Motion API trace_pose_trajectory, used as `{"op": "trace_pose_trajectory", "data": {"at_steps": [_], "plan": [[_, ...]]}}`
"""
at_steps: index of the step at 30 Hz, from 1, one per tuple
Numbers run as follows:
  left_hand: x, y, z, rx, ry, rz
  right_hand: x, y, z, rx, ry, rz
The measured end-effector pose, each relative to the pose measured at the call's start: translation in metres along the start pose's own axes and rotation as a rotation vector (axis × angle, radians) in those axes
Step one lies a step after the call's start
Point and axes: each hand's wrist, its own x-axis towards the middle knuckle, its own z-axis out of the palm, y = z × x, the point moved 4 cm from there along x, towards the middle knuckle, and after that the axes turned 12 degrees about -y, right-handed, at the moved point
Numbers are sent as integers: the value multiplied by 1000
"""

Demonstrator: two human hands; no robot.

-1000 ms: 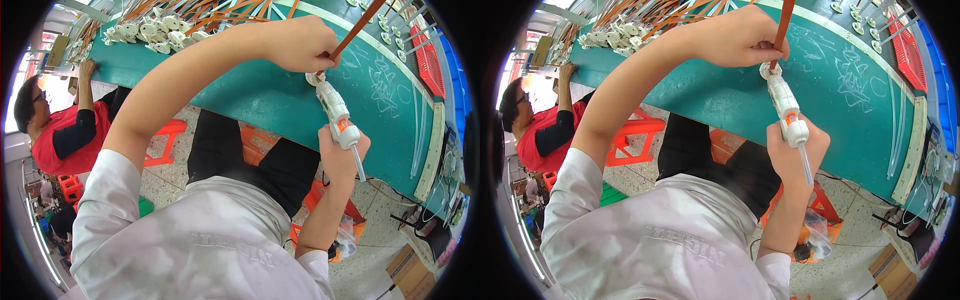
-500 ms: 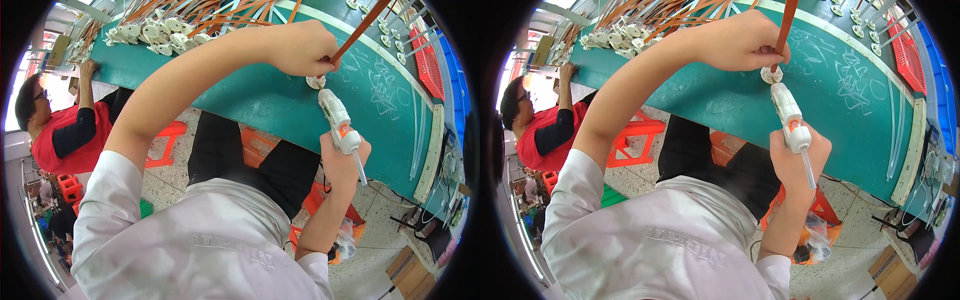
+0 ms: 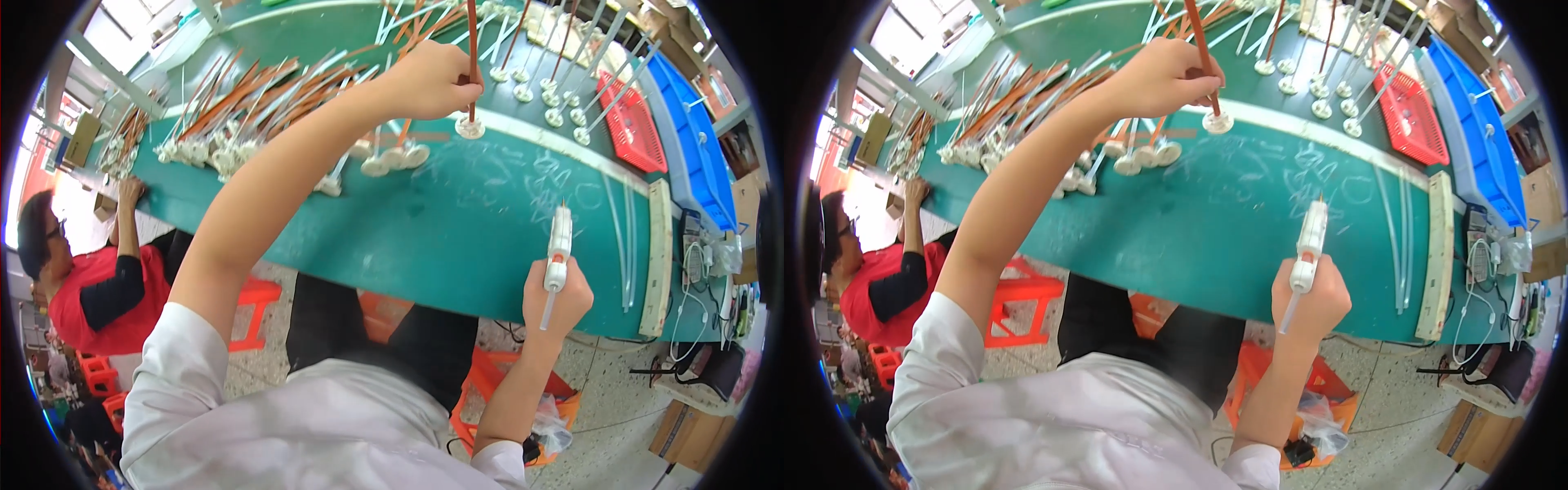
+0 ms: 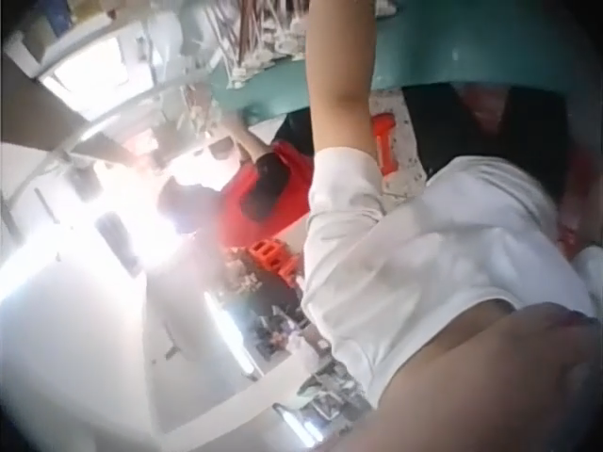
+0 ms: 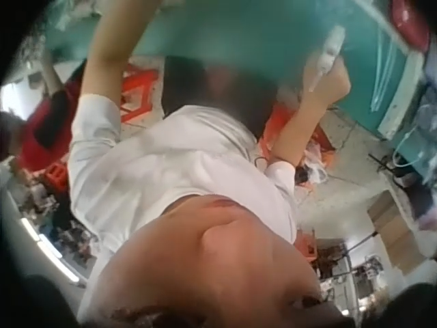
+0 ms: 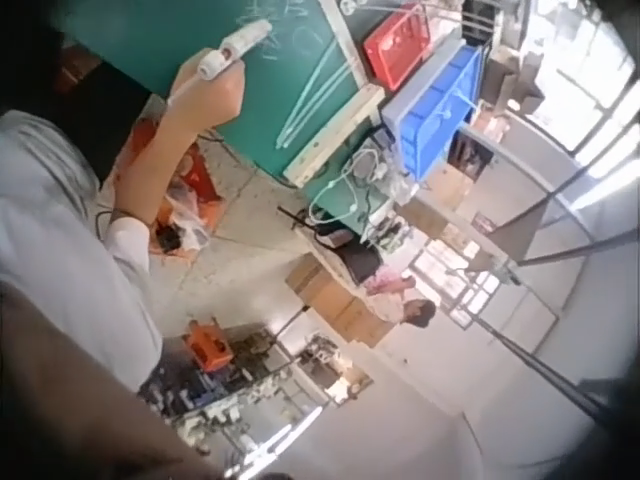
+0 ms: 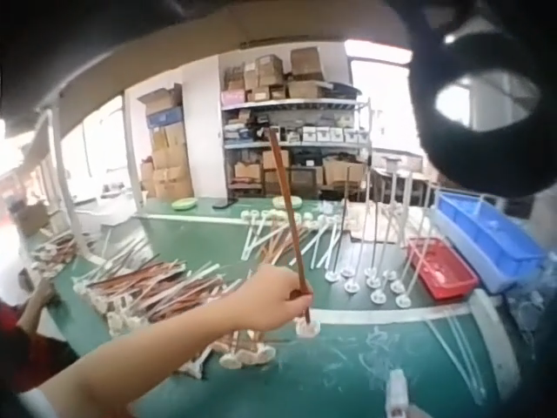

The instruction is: Assembling small white circular bases onto sticks using a hot glue gun.

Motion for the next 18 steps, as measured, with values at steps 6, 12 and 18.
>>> {"op": "trace_pose_trajectory", "data": {"at_steps": [6, 12, 18], "plan": [[112, -15, 25, 264, -77, 22, 12, 22, 12, -174, -210, 206], [149, -52, 32, 319, -117, -50, 12, 21, 13, -102, -180, 216], [166, -104, 27, 256, -30, -184, 12, 22, 15, -89, -183, 225]]}}
